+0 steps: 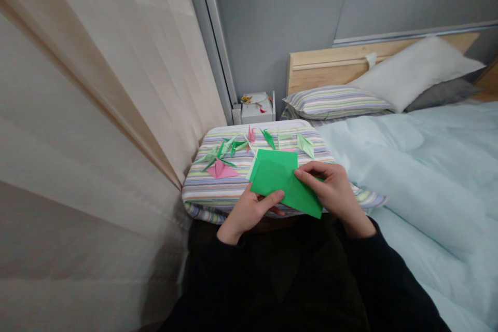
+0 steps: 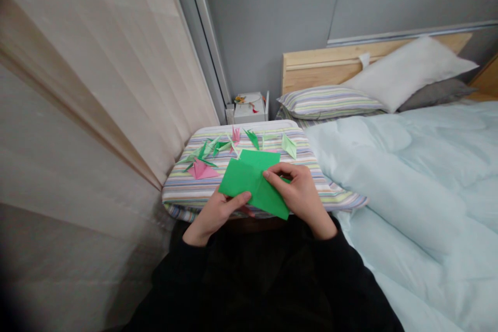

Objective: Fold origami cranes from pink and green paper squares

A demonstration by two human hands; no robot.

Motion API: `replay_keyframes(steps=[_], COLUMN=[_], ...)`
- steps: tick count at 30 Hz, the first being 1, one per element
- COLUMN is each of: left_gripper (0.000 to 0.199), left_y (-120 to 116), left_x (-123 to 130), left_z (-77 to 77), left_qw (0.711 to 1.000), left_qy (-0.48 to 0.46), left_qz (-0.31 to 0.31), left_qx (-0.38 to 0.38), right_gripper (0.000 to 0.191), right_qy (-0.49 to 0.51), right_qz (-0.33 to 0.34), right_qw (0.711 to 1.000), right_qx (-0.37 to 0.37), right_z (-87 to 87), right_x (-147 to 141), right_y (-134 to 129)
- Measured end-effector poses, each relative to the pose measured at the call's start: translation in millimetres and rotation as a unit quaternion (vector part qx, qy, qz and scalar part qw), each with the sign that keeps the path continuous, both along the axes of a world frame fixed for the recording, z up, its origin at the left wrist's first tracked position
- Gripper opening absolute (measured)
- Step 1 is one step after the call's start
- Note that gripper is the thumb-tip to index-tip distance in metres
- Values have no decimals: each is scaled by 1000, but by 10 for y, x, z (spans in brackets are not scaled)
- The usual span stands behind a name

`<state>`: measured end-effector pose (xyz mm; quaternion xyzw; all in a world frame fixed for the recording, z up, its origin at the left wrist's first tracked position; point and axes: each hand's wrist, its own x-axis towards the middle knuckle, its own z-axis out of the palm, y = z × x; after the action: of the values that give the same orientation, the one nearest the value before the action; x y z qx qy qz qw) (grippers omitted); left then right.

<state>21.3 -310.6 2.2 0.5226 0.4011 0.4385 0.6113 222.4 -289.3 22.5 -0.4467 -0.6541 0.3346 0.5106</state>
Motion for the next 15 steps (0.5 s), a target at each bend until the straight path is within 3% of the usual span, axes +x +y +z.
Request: replay_keyframes(steps=[8, 11, 13, 15], left_gripper=[53, 57, 57, 60], left_y=[54, 102, 142, 174], left_x=[-3, -24, -49, -68], left_z=[-64, -131, -163, -162], left_qw=[1000, 997, 989, 981], left_qy=[-15, -32, 5, 58], left_qz=[-2, 76, 148, 179], left_qx=[-21, -10, 22, 49], right_gripper=[29, 34, 37, 40], right_qy=[-8, -33, -49, -54], right_qz=[17, 58, 88, 103], right_qw=[999, 997, 992, 989], right_qx=[-26, -50, -73, -87], right_z=[-54, -82, -107, -130], right_x=[28, 42, 50, 53], right_y=[38, 41, 39, 37])
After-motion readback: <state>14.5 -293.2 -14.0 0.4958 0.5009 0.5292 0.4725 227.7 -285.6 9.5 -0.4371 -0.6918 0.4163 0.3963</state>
